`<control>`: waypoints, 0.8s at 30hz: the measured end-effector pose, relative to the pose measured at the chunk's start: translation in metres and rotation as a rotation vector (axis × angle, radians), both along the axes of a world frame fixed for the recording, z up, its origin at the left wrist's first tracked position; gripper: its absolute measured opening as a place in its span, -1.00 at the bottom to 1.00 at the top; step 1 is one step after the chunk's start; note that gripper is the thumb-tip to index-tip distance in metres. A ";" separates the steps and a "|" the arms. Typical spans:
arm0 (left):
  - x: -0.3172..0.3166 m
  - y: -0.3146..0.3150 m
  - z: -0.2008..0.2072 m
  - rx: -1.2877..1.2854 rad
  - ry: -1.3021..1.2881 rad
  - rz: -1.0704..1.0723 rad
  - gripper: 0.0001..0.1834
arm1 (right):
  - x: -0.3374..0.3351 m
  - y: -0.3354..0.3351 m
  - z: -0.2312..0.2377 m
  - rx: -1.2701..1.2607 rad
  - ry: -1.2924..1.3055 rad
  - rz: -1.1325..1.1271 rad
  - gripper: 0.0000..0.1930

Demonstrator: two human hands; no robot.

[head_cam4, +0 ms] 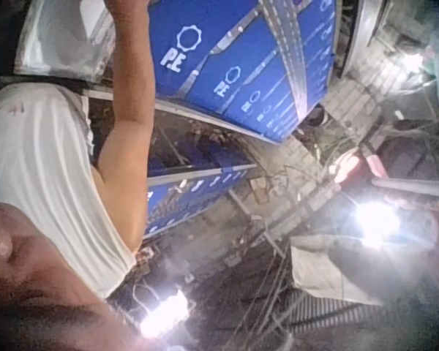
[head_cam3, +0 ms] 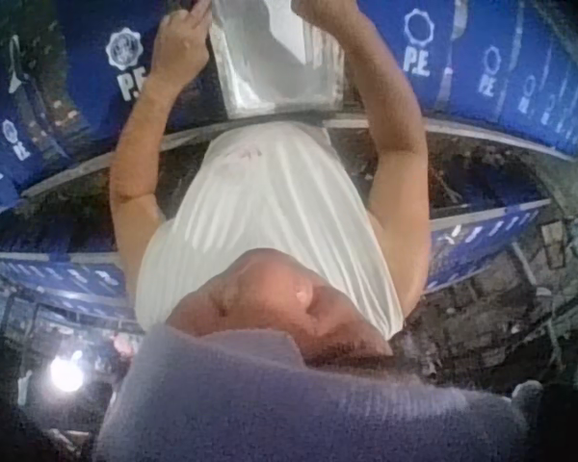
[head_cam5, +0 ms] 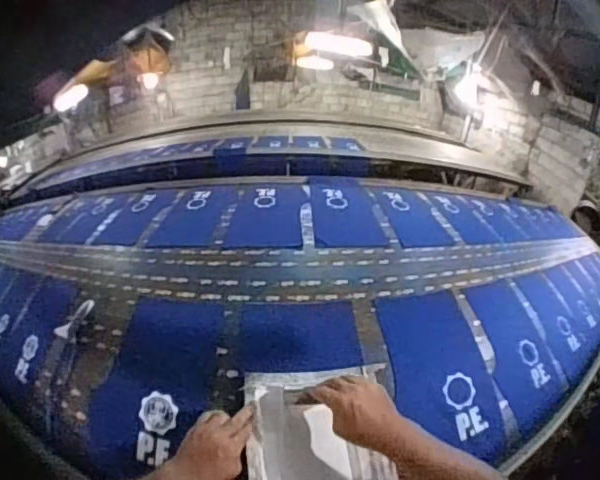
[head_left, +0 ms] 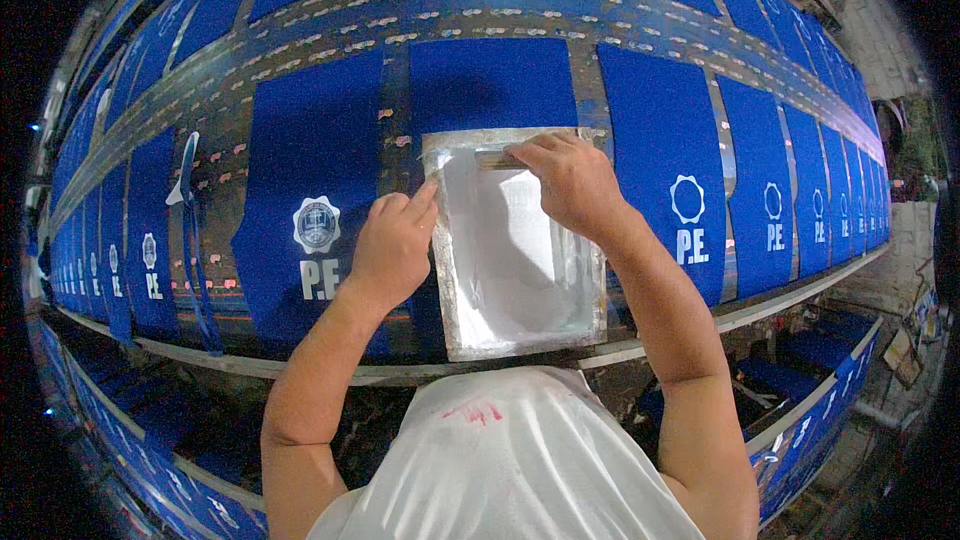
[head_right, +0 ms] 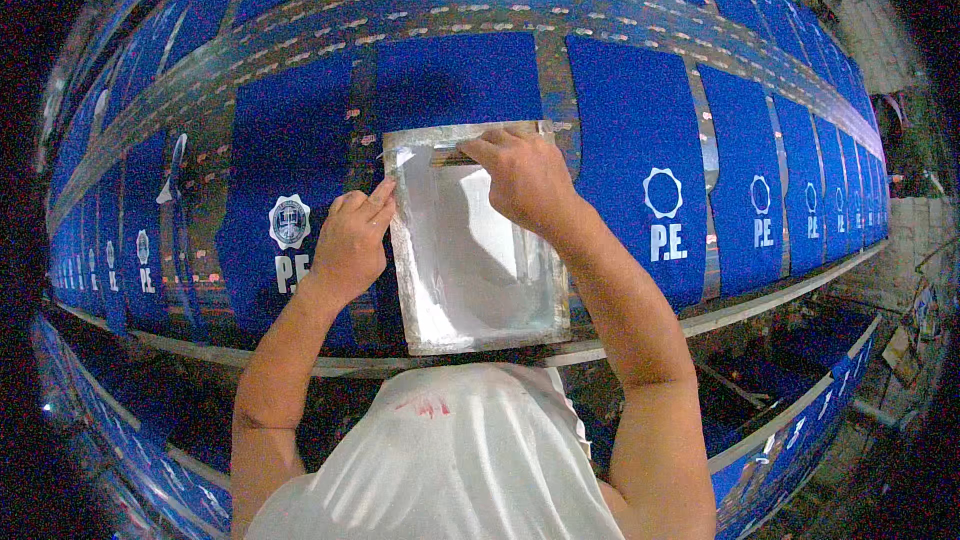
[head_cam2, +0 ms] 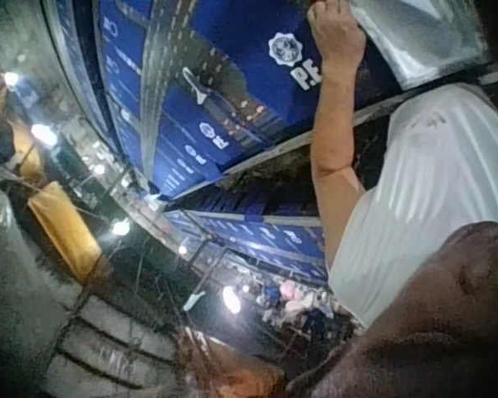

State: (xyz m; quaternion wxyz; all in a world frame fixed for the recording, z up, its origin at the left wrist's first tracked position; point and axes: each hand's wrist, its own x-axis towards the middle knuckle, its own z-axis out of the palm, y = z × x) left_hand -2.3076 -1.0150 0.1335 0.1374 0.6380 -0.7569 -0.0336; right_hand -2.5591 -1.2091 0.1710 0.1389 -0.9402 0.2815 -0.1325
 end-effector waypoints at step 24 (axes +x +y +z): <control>0.005 0.005 -0.010 -0.012 0.051 0.001 -0.43 | -0.092 0.151 0.029 0.283 0.163 0.260 -0.49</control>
